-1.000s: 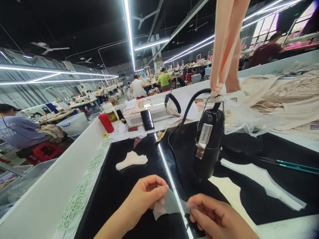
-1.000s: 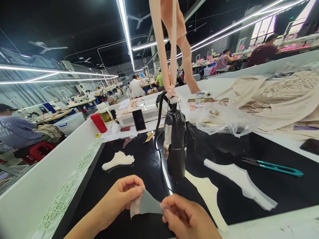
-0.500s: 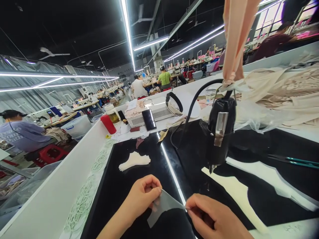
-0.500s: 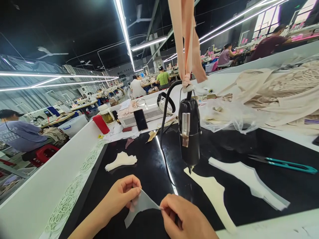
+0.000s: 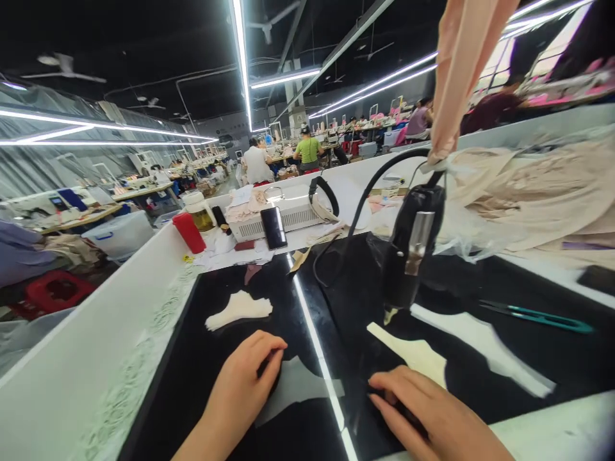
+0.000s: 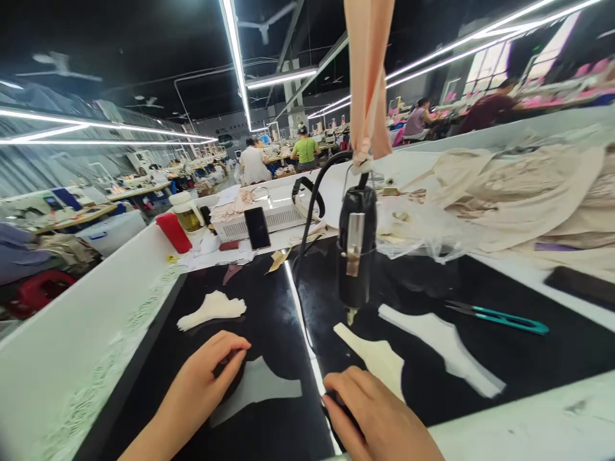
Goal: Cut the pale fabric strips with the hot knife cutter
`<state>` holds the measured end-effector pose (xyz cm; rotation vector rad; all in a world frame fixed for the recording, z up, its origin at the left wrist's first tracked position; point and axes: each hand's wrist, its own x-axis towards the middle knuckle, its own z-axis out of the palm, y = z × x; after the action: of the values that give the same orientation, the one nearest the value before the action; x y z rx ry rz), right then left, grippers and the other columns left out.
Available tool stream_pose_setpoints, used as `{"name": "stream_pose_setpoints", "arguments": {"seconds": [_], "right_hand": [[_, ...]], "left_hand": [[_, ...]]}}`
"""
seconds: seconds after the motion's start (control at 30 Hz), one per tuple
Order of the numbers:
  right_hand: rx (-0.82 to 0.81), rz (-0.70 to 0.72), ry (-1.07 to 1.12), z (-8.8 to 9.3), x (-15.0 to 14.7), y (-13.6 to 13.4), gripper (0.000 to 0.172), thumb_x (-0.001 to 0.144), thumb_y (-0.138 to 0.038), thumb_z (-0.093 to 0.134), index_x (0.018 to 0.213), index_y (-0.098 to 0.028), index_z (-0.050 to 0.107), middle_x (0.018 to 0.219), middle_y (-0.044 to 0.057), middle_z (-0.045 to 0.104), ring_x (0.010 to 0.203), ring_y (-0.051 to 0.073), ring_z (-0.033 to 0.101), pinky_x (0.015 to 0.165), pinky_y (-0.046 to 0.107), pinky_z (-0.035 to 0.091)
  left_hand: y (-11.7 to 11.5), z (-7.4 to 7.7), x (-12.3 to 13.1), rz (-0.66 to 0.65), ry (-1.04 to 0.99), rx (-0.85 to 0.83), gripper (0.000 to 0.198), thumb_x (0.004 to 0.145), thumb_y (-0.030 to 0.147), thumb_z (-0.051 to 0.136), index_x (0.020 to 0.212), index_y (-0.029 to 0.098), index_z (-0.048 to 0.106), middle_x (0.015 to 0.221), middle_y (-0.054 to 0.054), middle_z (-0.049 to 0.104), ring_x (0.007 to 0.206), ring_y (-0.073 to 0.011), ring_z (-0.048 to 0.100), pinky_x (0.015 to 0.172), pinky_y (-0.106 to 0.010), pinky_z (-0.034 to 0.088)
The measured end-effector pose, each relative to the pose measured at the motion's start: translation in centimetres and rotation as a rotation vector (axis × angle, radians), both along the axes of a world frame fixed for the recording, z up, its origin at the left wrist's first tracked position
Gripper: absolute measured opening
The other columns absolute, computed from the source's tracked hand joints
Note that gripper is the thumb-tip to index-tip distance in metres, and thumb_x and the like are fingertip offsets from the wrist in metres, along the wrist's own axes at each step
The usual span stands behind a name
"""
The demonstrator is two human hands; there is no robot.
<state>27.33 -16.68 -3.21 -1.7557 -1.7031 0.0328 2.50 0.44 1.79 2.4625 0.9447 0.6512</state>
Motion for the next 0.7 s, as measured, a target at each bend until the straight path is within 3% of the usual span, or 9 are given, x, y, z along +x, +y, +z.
{"name": "stream_pose_setpoints", "arguments": {"seconds": [0.2, 0.3, 0.53, 0.7], "right_hand": [[0.000, -0.332, -0.197, 2.8, 6.6, -2.3, 0.021, 0.103, -0.038, 0.051, 0.100, -0.028, 0.069, 0.091, 0.002, 0.075, 0.078, 0.020, 0.073, 0.068, 0.028, 0.060], [0.018, -0.434, -0.315, 3.3, 8.9, -2.5, 0.025, 0.105, -0.040, 0.048, 0.104, -0.024, 0.068, 0.098, 0.006, 0.076, 0.084, 0.023, 0.073, 0.072, 0.034, 0.060], [0.011, -0.378, -0.495, 1.5, 10.2, -0.6, 0.031, 0.106, -0.037, 0.047, 0.112, -0.018, 0.070, 0.103, 0.010, 0.075, 0.091, 0.026, 0.071, 0.080, 0.039, 0.056], [-0.013, -0.367, -0.619, 0.2, 10.9, 0.5, 0.036, 0.107, -0.025, 0.039, 0.093, -0.019, 0.072, 0.084, 0.009, 0.072, 0.074, 0.024, 0.066, 0.072, 0.038, 0.049]], "left_hand": [[1.4, -2.5, -0.9, 0.004, -0.134, 0.074, 0.021, 0.098, 0.042, 0.057, 0.101, 0.031, 0.074, 0.102, 0.003, 0.075, 0.091, -0.0175, 0.075, 0.082, -0.022, 0.061], [1.9, -3.7, -1.4, 0.021, -0.137, 0.083, 0.020, 0.097, 0.046, 0.059, 0.104, 0.035, 0.074, 0.104, 0.006, 0.076, 0.093, -0.0171, 0.077, 0.085, -0.020, 0.061], [2.2, -5.6, -2.3, 0.007, -0.106, 0.096, 0.023, 0.097, 0.048, 0.060, 0.110, 0.036, 0.074, 0.112, 0.006, 0.075, 0.102, -0.0190, 0.076, 0.097, -0.026, 0.059], [2.5, -6.2, -2.7, 0.001, -0.076, 0.105, 0.024, 0.099, 0.049, 0.058, 0.113, 0.036, 0.072, 0.114, 0.006, 0.074, 0.104, -0.0168, 0.075, 0.098, -0.023, 0.058]]}}
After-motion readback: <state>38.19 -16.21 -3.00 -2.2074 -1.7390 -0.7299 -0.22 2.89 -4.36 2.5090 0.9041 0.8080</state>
